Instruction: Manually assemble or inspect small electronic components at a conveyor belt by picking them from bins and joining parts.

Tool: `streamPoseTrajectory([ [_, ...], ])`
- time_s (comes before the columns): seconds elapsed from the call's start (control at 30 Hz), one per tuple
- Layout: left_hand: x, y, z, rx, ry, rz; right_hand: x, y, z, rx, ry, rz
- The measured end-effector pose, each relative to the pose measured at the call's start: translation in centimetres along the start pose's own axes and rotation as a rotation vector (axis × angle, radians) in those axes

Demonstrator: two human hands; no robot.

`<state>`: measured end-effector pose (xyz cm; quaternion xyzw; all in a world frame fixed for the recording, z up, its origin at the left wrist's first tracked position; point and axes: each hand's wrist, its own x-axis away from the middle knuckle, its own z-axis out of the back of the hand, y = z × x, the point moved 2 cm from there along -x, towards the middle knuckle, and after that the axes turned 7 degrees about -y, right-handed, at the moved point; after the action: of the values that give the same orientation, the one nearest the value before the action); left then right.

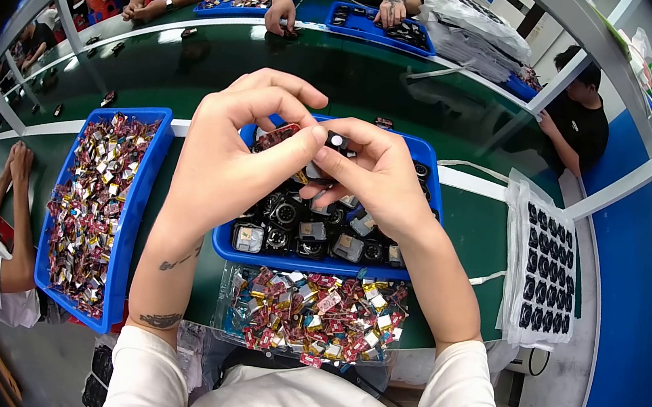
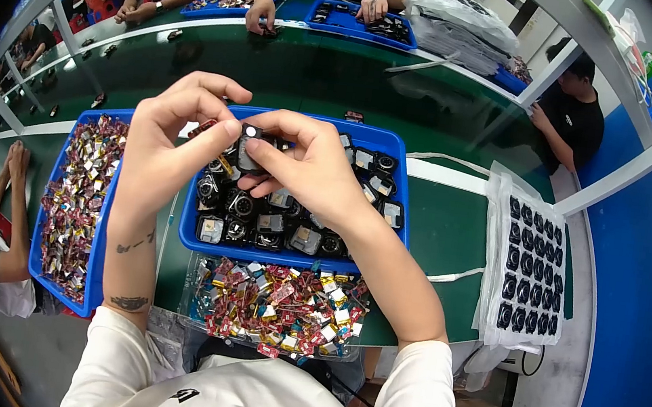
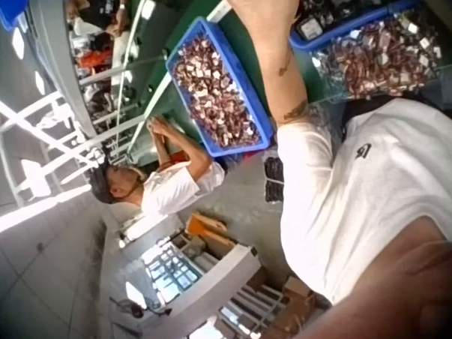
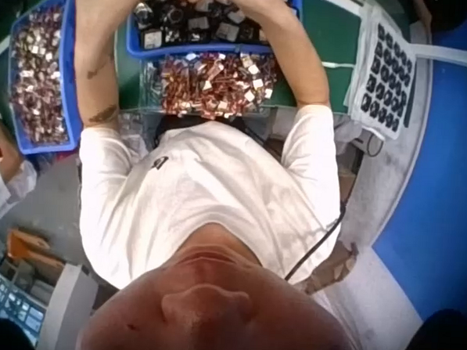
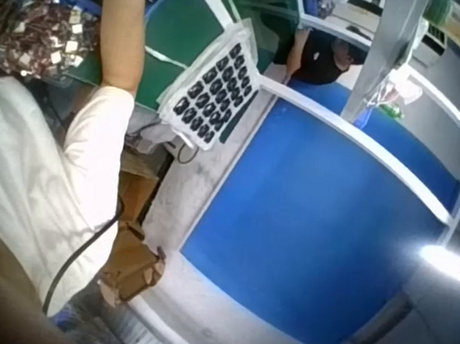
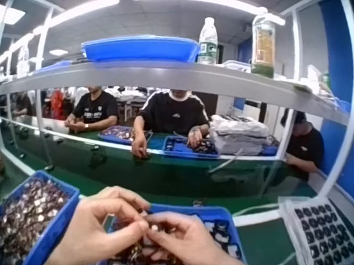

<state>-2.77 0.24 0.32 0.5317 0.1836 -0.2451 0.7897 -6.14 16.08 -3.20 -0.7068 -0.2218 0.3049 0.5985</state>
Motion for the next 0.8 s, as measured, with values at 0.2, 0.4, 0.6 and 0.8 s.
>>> streamPoseTrajectory([
  [0.2, 0.1, -0.1, -1.0, -0.239, 0.057, 0.004, 0.5, -0.8, 0.2, 0.077, 0.072, 0.110],
  [0.4, 0.0, 0.0, -1.7, -0.306, 0.086, -0.001, 0.6, -0.4, 0.0, 0.100, 0.076, 0.196],
  [0.6, 0.0, -0.3, -1.7, -0.312, 0.155, -0.022, 0.6, -0.7, -0.2, 0.107, 0.128, 0.218],
  [0.8, 0.2, -0.5, -1.7, -0.288, 0.172, -0.020, 0.7, -0.4, -0.3, 0.173, 0.147, 0.250],
])
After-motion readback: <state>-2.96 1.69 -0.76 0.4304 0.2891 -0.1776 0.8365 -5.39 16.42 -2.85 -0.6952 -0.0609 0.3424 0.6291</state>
